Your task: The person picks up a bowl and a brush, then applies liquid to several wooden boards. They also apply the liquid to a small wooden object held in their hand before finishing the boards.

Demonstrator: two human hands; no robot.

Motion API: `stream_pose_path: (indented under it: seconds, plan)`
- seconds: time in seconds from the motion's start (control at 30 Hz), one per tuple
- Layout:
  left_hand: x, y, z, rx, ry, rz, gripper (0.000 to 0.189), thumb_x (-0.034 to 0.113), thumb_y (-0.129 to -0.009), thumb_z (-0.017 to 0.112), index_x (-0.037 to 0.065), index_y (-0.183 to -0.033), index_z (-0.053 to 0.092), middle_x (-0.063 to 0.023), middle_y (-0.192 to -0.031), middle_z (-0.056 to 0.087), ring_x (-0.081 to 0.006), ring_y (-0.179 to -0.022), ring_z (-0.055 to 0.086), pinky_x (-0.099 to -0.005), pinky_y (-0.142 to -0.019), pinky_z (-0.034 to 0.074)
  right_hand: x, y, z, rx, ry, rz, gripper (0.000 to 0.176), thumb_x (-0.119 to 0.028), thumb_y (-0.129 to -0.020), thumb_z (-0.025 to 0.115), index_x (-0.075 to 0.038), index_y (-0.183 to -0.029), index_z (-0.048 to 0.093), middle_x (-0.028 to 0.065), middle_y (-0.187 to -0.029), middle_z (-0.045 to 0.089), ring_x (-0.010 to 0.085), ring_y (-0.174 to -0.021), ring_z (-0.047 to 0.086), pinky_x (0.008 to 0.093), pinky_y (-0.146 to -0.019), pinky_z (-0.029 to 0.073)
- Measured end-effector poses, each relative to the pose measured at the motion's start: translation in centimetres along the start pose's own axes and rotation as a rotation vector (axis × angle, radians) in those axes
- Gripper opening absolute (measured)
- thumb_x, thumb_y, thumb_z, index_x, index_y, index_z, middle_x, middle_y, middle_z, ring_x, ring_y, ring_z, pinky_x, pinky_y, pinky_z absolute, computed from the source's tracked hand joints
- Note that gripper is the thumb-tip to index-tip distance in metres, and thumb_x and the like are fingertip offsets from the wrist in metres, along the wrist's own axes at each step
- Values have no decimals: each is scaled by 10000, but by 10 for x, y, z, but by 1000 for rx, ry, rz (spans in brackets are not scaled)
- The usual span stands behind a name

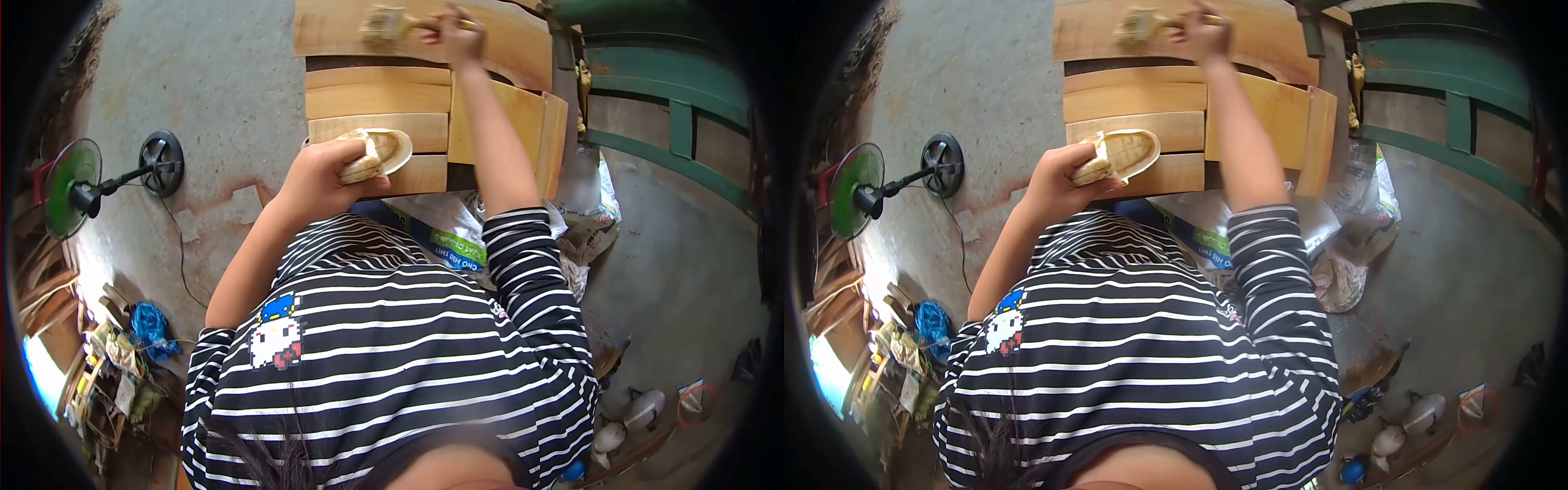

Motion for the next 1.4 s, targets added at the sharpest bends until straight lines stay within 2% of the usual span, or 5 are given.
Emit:
stream_pose_path:
  seconds: [0.3, 0.37, 1.1, 1.17, 1.4]
  plan:
    - [0, 4, 0, 49, -36, 29, 296, 148, -699, 802, 26, -728, 534, -81, -637, 513, -170, -552, 456, -282, -522, 393, -47, -5, -304, 479, 670, 86, 284, -225, -904, 577, 54, -906, 632, 145, -728, 665, 207, -564, 656, 298, -504, 535]
    - [-1, 5, -1, 63, -44, 30, 307, 149, -695, 804, 27, -721, 523, -81, -634, 506, -175, -551, 451, -284, -522, 391, -72, -16, -274, 300, 1570, -229, 325, -365, -911, 539, -68, -961, 662, 171, -891, 661, 308, -817, 663, 387, -677, 535]
    - [7, -3, -7, 133, -44, 68, 345, 241, -667, 804, 45, -678, 520, -121, -646, 532, -302, -605, 525, -356, -548, 412, -57, 41, 152, -357, 787, -1107, 228, -278, -904, 551, -145, -729, 610, 42, -679, 607, 176, -471, 596, 301, -394, 486]
    - [6, -3, -6, 102, -49, 40, 334, 256, -677, 796, 51, -688, 532, -119, -662, 550, -302, -632, 543, -361, -572, 420, -10, -6, 120, -198, -162, -66, 336, -266, -928, 507, -50, -679, 571, 91, -704, 629, 179, -460, 590, 288, -395, 468]
    - [2, 2, -5, 152, -46, 106, 302, 256, -693, 778, 67, -719, 544, -116, -687, 574, -319, -684, 573, -380, -599, 437, -8, -59, -14, 205, 268, -121, 391, -292, -941, 441, -42, -659, 541, 107, -626, 610, 227, -453, 591, 316, -415, 480]
Point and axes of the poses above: each hand's wrist, its own y-axis away from the middle knuckle, its own z-axis out of the palm, x = y × z, the point moved 10 cm from there along -y, towards the middle knuckle
